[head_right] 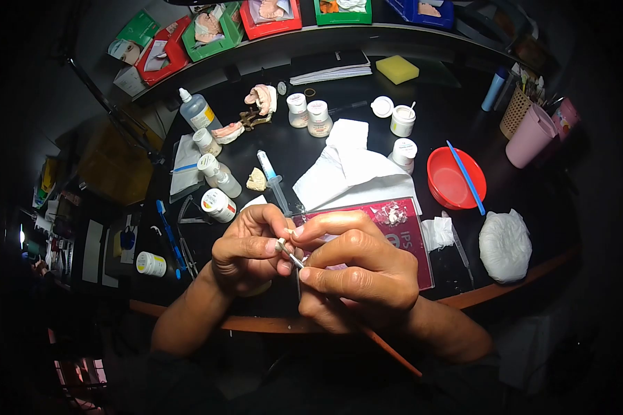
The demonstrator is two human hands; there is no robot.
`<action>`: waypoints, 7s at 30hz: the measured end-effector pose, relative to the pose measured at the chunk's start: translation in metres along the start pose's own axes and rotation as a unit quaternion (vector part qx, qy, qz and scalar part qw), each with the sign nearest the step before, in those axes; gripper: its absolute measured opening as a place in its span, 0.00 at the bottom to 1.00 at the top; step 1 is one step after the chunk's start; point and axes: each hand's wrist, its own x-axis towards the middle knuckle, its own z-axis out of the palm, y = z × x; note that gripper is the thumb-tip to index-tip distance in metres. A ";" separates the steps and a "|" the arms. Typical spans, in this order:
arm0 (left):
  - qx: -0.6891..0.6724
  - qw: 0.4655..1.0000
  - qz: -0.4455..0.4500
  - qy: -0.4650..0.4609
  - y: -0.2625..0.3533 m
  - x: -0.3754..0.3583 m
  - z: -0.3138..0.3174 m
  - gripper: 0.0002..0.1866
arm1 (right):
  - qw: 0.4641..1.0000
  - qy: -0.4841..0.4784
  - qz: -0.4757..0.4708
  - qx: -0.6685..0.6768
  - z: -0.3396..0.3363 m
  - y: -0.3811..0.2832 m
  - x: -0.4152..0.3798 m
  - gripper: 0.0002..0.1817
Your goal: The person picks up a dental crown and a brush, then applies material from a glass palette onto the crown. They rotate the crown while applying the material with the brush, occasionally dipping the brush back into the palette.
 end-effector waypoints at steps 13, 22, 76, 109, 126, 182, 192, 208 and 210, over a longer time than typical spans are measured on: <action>0.002 1.000 0.011 -0.008 -0.002 0.001 -0.002 0.08 | 1.000 0.004 -0.001 0.003 0.000 -0.001 0.001 0.15; 0.003 1.000 0.009 -0.007 -0.001 0.001 -0.001 0.08 | 1.000 0.012 -0.003 0.000 0.001 -0.001 0.002 0.14; 0.078 0.990 0.116 -0.012 0.022 0.003 -0.007 0.15 | 0.919 -0.204 0.330 -0.074 -0.001 0.015 -0.017 0.05; 0.042 0.999 -0.003 0.010 0.000 0.000 0.001 0.09 | 0.999 0.017 0.019 0.036 -0.008 -0.001 -0.001 0.15; 0.041 0.999 -0.011 0.009 0.000 0.000 0.003 0.08 | 0.999 -0.005 -0.010 0.030 -0.006 0.003 -0.003 0.14; 0.069 0.997 0.028 -0.003 -0.003 0.001 -0.001 0.07 | 0.999 -0.012 0.002 0.040 -0.007 0.002 -0.004 0.13; 0.064 0.998 0.023 -0.008 -0.003 0.001 0.000 0.07 | 0.999 -0.007 0.000 0.046 -0.006 0.002 -0.004 0.12; 0.053 0.998 0.026 -0.018 -0.003 0.002 -0.003 0.07 | 0.998 0.013 0.032 0.053 -0.005 -0.003 -0.004 0.14; 0.052 0.998 0.026 -0.019 -0.004 0.002 -0.003 0.07 | 0.998 0.016 0.029 0.053 -0.004 -0.002 -0.004 0.14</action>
